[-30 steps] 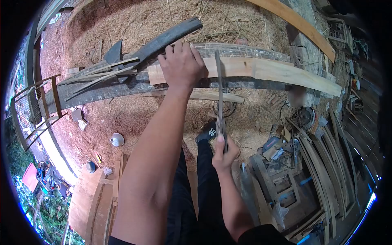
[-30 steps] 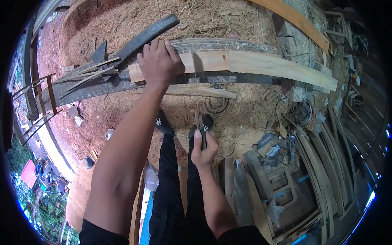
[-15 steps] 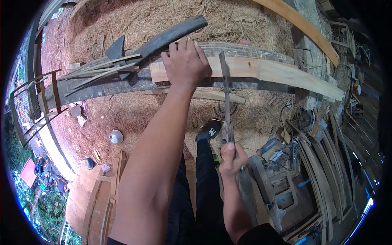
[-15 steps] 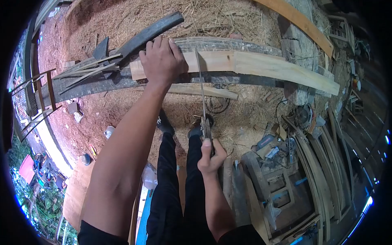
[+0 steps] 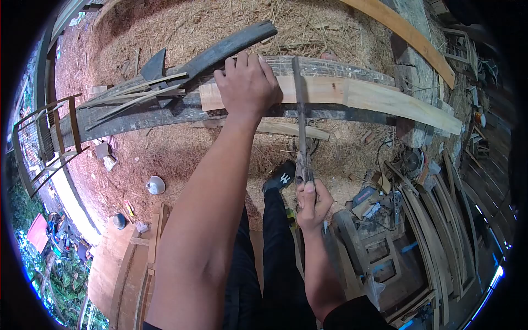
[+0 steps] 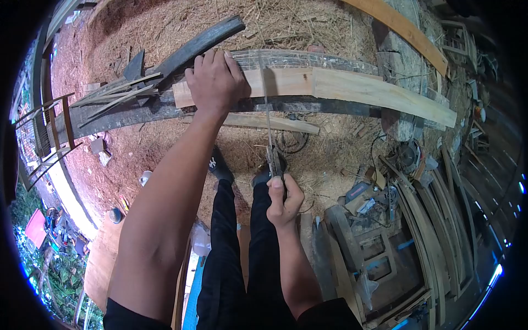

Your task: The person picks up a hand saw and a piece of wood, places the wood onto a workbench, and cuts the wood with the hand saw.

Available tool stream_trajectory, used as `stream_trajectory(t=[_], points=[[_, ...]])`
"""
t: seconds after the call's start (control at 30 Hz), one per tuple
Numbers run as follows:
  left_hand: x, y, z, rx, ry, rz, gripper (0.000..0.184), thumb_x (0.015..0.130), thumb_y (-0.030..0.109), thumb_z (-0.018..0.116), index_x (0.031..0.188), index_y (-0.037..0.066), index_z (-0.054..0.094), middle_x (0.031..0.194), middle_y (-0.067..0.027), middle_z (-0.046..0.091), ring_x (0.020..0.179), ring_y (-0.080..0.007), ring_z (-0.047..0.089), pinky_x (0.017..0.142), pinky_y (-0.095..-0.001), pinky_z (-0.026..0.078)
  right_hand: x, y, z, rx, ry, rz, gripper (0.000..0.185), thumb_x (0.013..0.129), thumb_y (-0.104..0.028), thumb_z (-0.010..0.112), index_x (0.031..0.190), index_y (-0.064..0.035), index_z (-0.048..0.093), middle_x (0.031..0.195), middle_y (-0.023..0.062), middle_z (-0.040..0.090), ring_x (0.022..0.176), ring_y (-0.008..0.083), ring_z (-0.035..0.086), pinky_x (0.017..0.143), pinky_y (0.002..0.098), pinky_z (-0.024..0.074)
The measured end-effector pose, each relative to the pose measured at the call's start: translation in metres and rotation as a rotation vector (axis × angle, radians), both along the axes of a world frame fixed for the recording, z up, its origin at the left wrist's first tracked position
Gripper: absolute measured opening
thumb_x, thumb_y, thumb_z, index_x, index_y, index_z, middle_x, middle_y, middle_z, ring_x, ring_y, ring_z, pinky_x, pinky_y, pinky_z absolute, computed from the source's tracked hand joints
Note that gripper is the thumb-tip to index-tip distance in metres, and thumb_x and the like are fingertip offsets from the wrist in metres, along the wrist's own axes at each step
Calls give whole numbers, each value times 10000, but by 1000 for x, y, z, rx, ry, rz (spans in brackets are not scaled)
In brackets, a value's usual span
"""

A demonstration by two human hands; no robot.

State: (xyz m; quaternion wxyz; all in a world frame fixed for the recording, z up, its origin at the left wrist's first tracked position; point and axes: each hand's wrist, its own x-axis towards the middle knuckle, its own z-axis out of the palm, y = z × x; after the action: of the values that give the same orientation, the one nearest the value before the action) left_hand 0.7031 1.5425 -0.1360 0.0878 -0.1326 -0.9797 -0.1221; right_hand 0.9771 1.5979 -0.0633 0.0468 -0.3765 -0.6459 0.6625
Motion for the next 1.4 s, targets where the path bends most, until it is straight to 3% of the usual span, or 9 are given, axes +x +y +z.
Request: stream_trajectory(t=[0.37, 0.47, 0.53, 0.67, 1.4], points=[[-1, -1, -1, 2, -25, -6, 245, 1011, 276, 555, 910, 113, 708, 965, -63, 679, 937, -290, 640, 818, -486, 446, 5, -6, 5, -18, -78, -68, 413, 1092, -332, 549, 828, -17, 595, 635, -34, 467, 575, 52, 413, 539, 270, 303], [-1, -1, -2, 7, -70, -5, 227, 968, 267, 585, 904, 94, 718, 1019, -72, 697, 967, -293, 625, 834, -503, 426, -2, -3, 4, -13, -72, -72, 410, 1088, -320, 550, 812, -20, 586, 641, -26, 483, 576, 57, 421, 543, 271, 313], [-2, -2, -4, -7, 38, -9, 235, 1005, 269, 564, 890, 119, 703, 937, -51, 673, 908, -283, 639, 792, -480, 440, -9, -1, 3, -14, -60, -71, 409, 1086, -313, 550, 803, -21, 581, 644, -21, 490, 577, 60, 424, 545, 271, 318], [-2, -1, -2, -4, 29, -12, 226, 1000, 263, 571, 885, 121, 704, 929, -47, 671, 900, -277, 639, 780, -477, 437, -6, 1, 1, -16, -76, -74, 405, 1082, -306, 553, 795, -21, 576, 637, -20, 492, 579, 64, 430, 547, 274, 322], [-1, 0, 1, 20, -94, 5, 236, 977, 260, 571, 925, 85, 721, 1026, -83, 698, 983, -300, 625, 854, -508, 421, 18, -4, -15, -12, -92, -38, 404, 1072, -298, 593, 769, -42, 519, 637, -28, 481, 597, 58, 433, 546, 274, 326]])
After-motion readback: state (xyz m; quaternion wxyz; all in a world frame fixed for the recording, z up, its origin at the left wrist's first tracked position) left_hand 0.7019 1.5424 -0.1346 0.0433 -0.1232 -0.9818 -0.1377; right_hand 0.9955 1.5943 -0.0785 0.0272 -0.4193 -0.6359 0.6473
